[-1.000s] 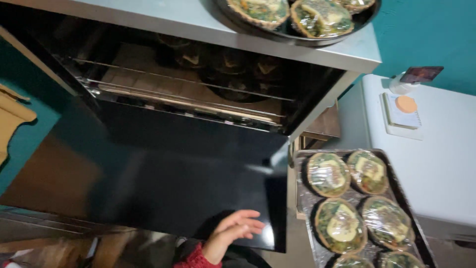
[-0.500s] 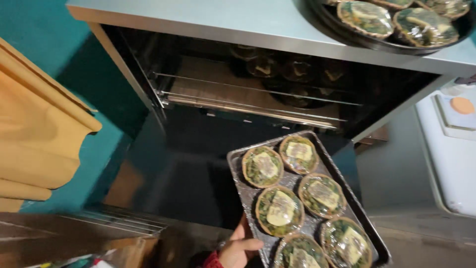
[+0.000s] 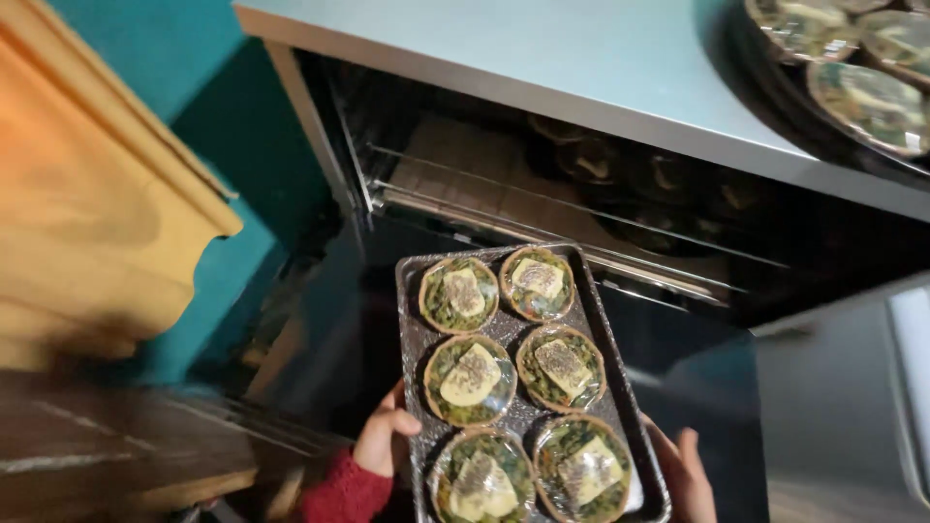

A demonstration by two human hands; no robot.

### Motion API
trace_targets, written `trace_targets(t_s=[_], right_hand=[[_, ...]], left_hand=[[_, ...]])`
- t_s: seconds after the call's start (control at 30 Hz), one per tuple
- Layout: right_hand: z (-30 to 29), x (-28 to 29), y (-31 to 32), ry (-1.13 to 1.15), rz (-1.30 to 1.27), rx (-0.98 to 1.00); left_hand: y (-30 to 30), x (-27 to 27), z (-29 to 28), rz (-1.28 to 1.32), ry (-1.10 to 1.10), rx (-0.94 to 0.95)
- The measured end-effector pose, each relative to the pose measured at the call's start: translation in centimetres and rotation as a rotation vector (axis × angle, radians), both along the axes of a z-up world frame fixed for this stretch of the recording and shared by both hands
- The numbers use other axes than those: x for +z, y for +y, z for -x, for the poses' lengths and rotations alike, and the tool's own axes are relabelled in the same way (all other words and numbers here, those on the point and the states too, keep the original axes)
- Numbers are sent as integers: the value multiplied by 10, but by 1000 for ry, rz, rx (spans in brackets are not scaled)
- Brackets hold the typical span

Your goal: Wrapping individual food items in plastic wrap and loading them onto trays to be put into an oven.

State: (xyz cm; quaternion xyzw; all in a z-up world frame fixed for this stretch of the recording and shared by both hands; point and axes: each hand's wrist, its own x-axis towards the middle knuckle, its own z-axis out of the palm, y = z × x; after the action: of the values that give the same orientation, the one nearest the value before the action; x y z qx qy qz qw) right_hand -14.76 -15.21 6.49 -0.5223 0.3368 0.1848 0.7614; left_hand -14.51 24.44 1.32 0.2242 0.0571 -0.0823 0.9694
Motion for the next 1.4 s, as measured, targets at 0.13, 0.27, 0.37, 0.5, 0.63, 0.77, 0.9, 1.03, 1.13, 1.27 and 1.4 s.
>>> trace_targets(t_s=[0.13,0.27,0.37,0.5,0.63,0.77,0.9,1.03,1.13,1.27,1.4], right_hand=[[-82,-21,19,-93,-76,203],[-108,17,67,-252,-216,435],[-124,-1,75,-252,-229,449],[-147,-37,78,-223,-220,433],[-168,-37,101,-252,-184,410],[-199,-55,118,-289,-195,400],[-232,-58,136,-375,-182,375],[-264,-68,149,-404,-172,369],[-287,-79,156,-434,-106,314],[-307,-99,161,-394,-163,217],[-322,-119,167,-398,-215,119]], left_hand=[[32,-29,-16,-130,121,47],[63,-24,-51,-195,90,-37],[82,-32,-71,-175,141,-86],[103,-39,-101,-201,164,-109],[127,-44,-140,-247,140,-148],[152,-70,-184,-289,64,-170],[161,-44,-224,-324,37,-104],[167,-40,-263,-279,40,-51],[171,-57,-293,-312,72,9],[174,-76,-318,-397,99,76],[172,-77,-322,-342,70,54]])
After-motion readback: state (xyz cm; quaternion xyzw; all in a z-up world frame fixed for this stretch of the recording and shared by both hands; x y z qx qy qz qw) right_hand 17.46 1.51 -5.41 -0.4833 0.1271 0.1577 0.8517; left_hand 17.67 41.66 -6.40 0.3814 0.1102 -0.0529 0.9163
